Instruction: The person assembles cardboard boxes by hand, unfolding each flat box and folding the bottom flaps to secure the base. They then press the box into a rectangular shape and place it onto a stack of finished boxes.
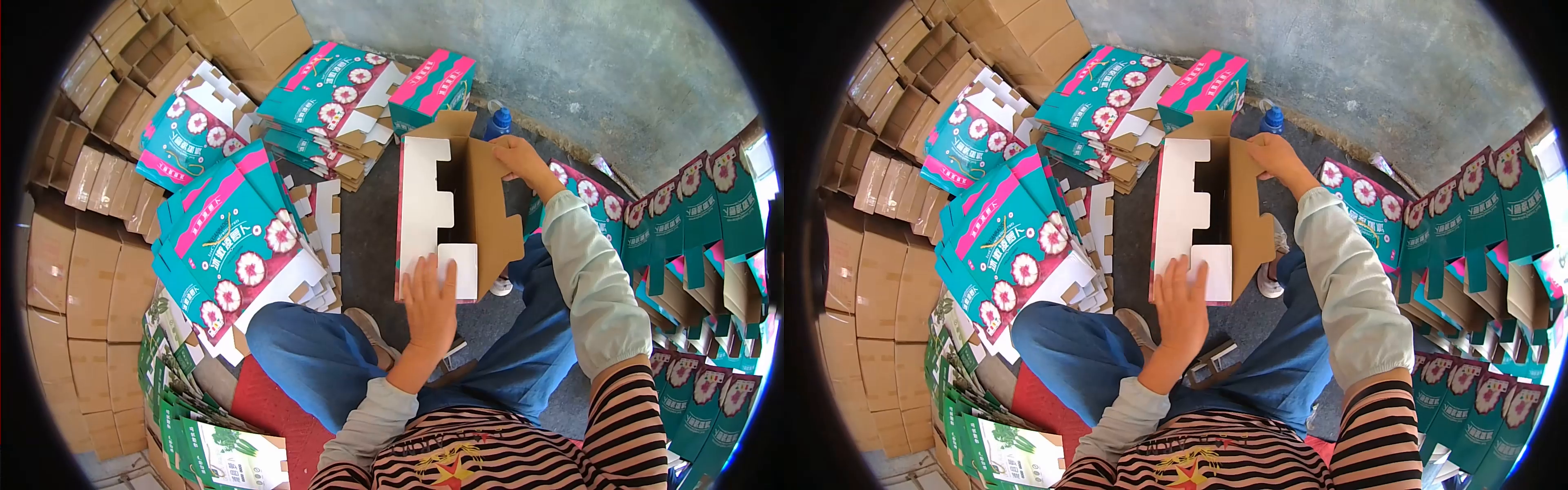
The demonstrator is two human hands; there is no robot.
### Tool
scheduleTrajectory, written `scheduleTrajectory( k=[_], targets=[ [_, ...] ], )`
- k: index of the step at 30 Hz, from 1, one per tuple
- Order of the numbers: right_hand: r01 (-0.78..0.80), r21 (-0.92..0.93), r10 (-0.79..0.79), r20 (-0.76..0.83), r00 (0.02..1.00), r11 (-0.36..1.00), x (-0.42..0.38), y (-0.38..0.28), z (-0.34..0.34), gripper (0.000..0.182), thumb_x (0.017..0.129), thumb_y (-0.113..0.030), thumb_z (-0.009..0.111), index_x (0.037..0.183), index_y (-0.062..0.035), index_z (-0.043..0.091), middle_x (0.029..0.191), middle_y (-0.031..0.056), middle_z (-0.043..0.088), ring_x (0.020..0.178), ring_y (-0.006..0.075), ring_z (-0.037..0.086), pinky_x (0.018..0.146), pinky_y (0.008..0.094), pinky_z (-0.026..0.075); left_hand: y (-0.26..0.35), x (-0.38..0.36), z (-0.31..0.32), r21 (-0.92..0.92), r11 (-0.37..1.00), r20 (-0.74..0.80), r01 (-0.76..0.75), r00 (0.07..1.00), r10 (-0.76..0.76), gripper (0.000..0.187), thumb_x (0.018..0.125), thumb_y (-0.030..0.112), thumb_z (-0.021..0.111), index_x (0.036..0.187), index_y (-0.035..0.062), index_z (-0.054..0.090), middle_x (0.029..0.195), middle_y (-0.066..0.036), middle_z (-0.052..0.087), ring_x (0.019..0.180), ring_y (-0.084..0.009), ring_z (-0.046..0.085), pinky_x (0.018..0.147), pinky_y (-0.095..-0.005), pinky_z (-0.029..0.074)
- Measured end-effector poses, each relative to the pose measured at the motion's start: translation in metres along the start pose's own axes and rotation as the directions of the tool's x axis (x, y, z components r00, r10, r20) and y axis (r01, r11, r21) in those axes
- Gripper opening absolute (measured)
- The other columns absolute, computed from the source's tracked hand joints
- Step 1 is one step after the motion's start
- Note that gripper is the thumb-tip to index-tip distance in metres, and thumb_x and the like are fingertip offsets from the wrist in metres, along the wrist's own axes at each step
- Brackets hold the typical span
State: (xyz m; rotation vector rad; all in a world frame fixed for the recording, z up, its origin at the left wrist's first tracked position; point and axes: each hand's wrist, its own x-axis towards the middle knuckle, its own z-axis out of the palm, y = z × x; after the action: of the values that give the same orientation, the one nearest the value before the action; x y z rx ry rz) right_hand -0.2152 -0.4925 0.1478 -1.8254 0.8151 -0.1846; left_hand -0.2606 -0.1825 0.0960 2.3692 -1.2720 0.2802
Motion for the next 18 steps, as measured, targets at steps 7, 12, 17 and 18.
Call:
scheduleTrajectory(
  k=[7, 12, 17, 18],
  targets=[
    [0.059, 0.015, -0.058, -0.070, 0.996, 0.998, -0.002, 0.005, 0.003, 0.035, 0.081, -0.023, 0.055, 0.108, -0.0018, 0.061, 0.092, 0.0125, 0.066, 0.077, 0.0212, 0.067, 0.061, 0.0316, 0.057, 0.035, 0.010, 0.012, -0.100, 0.993, 0.151, 0.068, 0.987, -0.052, 0.057, 0.080, 0.033, 0.062, 0.122, -0.0024, 0.049, 0.133, -0.021, 0.040, 0.129, -0.0369, 0.030, 0.104, -0.0574, 0.017],
    [0.073, -0.085, -0.067, 0.069, 0.995, 0.994, -0.006, 0.003, -0.009, 0.039, 0.081, -0.027, 0.056, 0.108, 0.0002, 0.060, 0.095, 0.0136, 0.065, 0.076, 0.0217, 0.067, 0.057, 0.0313, 0.056, 0.018, 0.009, 0.008, -0.098, 0.995, 0.181, 0.017, 0.983, 0.001, 0.053, 0.074, 0.013, 0.061, 0.124, -0.0003, 0.049, 0.132, -0.016, 0.044, 0.128, -0.0318, 0.035, 0.106, -0.0526, 0.021],
    [0.170, -0.104, -0.180, -0.102, 0.978, 0.980, -0.012, 0.007, -0.017, 0.056, 0.082, -0.048, 0.057, 0.111, -0.0001, 0.061, 0.100, 0.0151, 0.064, 0.093, 0.0225, 0.062, 0.081, 0.0336, 0.049, -0.048, -0.013, -0.025, -0.114, 0.989, 0.232, -0.099, 0.965, 0.123, 0.053, 0.069, 0.004, 0.058, 0.122, 0.0016, 0.052, 0.131, -0.012, 0.047, 0.127, -0.0295, 0.038, 0.107, -0.0492, 0.023],
    [0.237, -0.107, -0.253, -0.179, 0.951, 0.966, -0.008, 0.013, -0.013, 0.060, 0.082, -0.053, 0.057, 0.112, 0.0002, 0.061, 0.101, 0.0152, 0.064, 0.097, 0.0225, 0.061, 0.086, 0.0337, 0.047, -0.060, -0.015, -0.031, -0.127, 0.986, 0.243, -0.103, 0.961, 0.132, 0.052, 0.069, 0.003, 0.057, 0.121, 0.0024, 0.053, 0.131, -0.011, 0.047, 0.127, -0.0294, 0.038, 0.107, -0.0494, 0.023]
  ],
)
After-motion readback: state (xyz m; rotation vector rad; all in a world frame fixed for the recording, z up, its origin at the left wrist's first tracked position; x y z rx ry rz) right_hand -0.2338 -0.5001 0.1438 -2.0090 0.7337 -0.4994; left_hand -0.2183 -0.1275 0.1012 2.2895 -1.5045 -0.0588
